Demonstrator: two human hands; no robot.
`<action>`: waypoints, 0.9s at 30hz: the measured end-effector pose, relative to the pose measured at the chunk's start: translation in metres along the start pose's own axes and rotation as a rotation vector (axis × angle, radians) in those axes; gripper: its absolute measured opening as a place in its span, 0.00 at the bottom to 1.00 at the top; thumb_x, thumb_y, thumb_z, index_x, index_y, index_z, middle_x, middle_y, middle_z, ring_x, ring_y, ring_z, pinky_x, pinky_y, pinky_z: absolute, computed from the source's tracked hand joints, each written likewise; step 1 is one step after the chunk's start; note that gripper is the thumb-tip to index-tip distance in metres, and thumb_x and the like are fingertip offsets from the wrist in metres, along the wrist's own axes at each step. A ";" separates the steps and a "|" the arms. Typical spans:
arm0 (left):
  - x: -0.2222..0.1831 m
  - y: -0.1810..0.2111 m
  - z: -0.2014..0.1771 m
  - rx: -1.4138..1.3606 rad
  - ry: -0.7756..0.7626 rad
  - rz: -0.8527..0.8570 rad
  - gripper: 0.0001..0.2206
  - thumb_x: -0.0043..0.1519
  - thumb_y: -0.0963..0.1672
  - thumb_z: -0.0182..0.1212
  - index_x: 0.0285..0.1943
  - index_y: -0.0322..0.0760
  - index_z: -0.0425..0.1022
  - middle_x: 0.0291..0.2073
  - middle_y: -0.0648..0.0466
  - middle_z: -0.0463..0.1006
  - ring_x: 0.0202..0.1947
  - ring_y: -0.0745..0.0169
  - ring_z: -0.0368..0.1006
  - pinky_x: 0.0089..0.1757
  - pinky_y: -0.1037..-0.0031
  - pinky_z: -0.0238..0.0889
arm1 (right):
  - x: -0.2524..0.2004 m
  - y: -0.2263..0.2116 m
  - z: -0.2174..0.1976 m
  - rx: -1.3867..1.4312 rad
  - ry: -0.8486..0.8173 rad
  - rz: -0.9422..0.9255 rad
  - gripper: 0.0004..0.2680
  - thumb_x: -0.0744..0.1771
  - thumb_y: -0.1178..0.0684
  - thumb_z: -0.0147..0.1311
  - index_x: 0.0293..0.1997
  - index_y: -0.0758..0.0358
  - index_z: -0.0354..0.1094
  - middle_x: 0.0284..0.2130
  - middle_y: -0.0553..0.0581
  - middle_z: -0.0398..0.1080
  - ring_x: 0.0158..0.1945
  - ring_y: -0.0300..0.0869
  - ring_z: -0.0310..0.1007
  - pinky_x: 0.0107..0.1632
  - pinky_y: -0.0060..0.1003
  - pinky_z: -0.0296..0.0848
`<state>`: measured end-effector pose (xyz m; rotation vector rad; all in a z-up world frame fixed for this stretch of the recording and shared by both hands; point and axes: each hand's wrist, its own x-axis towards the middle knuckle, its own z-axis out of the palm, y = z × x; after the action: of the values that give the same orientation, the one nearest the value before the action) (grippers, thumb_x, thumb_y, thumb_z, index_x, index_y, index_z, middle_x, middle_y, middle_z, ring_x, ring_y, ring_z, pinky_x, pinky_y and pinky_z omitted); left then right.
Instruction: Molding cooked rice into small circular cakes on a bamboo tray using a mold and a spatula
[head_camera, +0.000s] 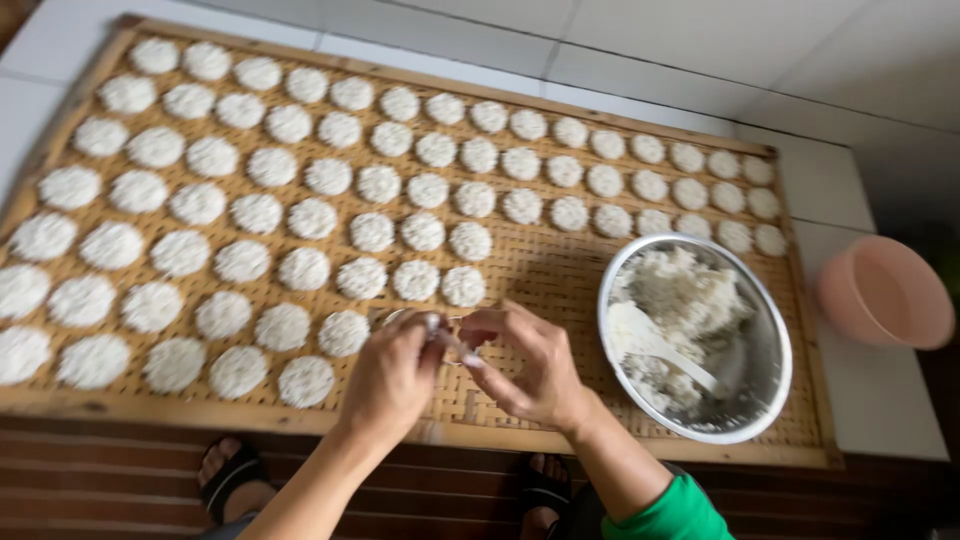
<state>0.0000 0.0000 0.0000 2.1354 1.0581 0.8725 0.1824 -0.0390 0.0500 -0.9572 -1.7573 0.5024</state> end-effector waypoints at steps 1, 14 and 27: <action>0.003 0.005 -0.002 -0.010 -0.017 0.022 0.01 0.59 0.39 0.64 0.37 0.33 0.80 0.33 0.42 0.81 0.36 0.39 0.80 0.37 0.54 0.74 | 0.000 -0.002 -0.020 -0.021 0.019 0.006 0.10 0.63 0.52 0.62 0.45 0.67 0.75 0.29 0.60 0.77 0.29 0.51 0.77 0.35 0.45 0.78; 0.020 0.049 0.040 -0.413 -0.086 -0.312 0.11 0.63 0.44 0.62 0.29 0.33 0.82 0.10 0.56 0.72 0.06 0.71 0.56 0.12 0.79 0.45 | -0.148 0.085 -0.204 -1.201 -0.446 1.185 0.07 0.62 0.46 0.62 0.39 0.49 0.71 0.32 0.48 0.77 0.38 0.43 0.77 0.47 0.42 0.68; 0.006 0.066 0.172 -1.109 -0.345 -0.608 0.12 0.69 0.44 0.48 0.46 0.27 0.72 0.37 0.43 0.77 0.36 0.53 0.79 0.42 0.65 0.79 | -0.137 0.023 -0.216 -1.376 -0.107 0.786 0.12 0.65 0.59 0.57 0.50 0.47 0.78 0.31 0.46 0.73 0.27 0.35 0.66 0.41 0.36 0.58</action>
<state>0.1637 -0.0654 -0.0537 0.9064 0.6968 0.5410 0.4104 -0.1568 0.0362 -2.6441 -1.6455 -0.3279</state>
